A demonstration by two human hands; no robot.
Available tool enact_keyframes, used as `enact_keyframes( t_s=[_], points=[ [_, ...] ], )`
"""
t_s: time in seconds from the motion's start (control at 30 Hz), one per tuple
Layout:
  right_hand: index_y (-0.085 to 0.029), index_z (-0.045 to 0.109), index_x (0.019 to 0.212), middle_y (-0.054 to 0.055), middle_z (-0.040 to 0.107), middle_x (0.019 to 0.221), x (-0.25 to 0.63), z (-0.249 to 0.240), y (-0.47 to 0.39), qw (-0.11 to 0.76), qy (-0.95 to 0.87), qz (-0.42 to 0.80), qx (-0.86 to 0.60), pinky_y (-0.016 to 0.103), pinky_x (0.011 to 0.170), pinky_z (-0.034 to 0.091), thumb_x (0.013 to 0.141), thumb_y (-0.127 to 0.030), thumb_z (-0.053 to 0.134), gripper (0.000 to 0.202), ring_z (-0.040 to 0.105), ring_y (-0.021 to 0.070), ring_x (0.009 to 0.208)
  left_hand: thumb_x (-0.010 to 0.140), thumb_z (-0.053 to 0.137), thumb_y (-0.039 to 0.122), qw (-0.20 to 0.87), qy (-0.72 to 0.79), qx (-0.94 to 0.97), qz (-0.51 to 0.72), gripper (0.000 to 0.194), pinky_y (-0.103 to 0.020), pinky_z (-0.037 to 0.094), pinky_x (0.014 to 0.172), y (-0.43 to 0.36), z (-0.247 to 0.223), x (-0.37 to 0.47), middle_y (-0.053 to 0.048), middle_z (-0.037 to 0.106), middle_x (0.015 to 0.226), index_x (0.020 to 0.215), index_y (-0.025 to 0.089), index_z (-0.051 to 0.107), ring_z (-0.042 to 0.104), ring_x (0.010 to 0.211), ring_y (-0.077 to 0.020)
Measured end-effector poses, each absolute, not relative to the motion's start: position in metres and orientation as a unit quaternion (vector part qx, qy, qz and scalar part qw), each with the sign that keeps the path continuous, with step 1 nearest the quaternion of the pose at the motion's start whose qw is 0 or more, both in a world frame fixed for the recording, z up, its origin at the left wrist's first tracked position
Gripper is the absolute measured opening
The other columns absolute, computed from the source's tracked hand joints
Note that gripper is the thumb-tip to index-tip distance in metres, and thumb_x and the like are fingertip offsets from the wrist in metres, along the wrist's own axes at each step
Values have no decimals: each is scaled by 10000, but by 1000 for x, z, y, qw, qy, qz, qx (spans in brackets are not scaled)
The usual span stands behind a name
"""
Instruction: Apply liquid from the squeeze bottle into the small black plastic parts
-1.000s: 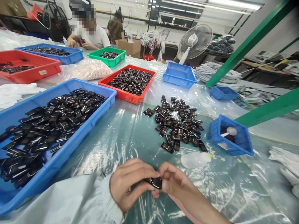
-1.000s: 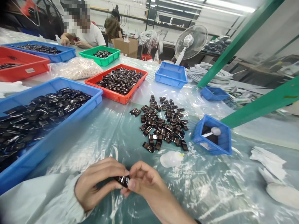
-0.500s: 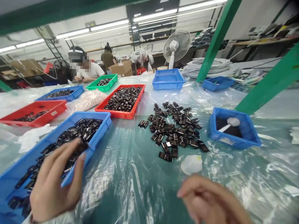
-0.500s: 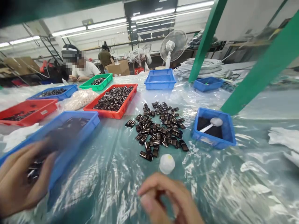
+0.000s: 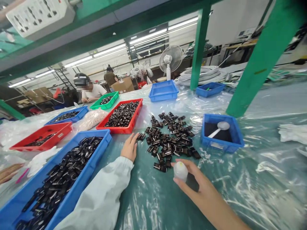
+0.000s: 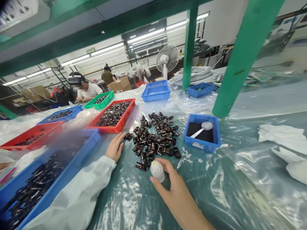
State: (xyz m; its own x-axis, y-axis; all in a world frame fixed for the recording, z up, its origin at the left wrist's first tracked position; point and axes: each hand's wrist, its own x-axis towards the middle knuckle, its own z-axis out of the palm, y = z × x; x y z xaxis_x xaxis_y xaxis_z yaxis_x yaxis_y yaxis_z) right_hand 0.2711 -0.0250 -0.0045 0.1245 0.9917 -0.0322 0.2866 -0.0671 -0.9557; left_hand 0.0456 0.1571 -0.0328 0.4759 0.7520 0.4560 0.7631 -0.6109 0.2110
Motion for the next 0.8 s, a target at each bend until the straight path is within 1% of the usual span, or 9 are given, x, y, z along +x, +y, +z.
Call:
enact_keyframes(
  t_s=[0.1,0.23,0.33,0.47,0.53,0.6,0.67,0.73,0.8],
  points=[
    [-272,555,1027,52,666,1013,273,0,-25,438,-533,385,-613,390,769,491,803,-444,561,283,613,269,926,915,541,247,-7,-432,-864,-258,240,-466,457,896,179,-32,55,-88,555,1177,1135,151,553,551,1059,-243],
    [-270,567,1000,42,677,958,275,5,-23,437,-537,374,-617,379,748,488,787,-403,586,252,616,258,871,917,534,284,-48,-427,-861,-270,212,-424,472,843,161,-31,47,-68,593,1058,1071,144,577,581,955,-211],
    [-270,570,992,46,684,954,275,6,-22,431,-540,369,-622,365,700,491,775,-406,594,257,623,260,847,925,492,349,-96,-433,-846,-296,252,-406,453,830,123,-25,32,-58,602,934,1032,151,606,567,891,-203],
    [-263,567,984,58,689,947,277,-2,-21,420,-553,357,-625,373,689,495,765,-436,590,280,627,277,860,932,376,488,-191,-459,-805,-325,443,-299,470,675,70,-18,16,-46,569,734,786,157,633,542,683,-165],
    [-259,570,992,68,694,970,280,-10,-19,413,-564,337,-631,373,678,510,760,-458,594,307,630,293,888,945,290,523,-248,-477,-774,-333,524,-250,467,579,52,-19,15,-43,566,701,729,146,582,554,612,-143],
    [-252,574,1037,80,686,1043,283,-18,-17,410,-563,322,-641,355,669,534,755,-484,600,366,629,302,942,966,195,510,-302,-491,-744,-338,543,-212,439,488,40,-22,18,-35,574,666,749,145,533,549,534,-123],
    [-248,557,1122,91,665,1125,285,-23,-17,405,-542,337,-654,328,649,558,757,-524,589,460,619,307,1001,976,144,491,-347,-496,-720,-338,528,-190,377,415,31,-25,23,0,536,571,771,153,495,491,443,-105],
    [-247,537,1195,98,636,1203,285,-24,-20,399,-525,365,-657,319,677,570,764,-558,567,532,605,309,1052,966,178,516,-381,-493,-705,-339,507,-193,328,409,22,-25,28,35,459,508,775,162,486,434,421,-103],
    [-261,531,1228,90,611,1252,281,-20,-27,396,-530,384,-644,325,772,554,775,-561,561,544,597,300,1078,949,257,533,-405,-488,-694,-342,472,-211,330,466,13,-21,30,34,449,541,796,169,515,442,481,-114]
  ],
)
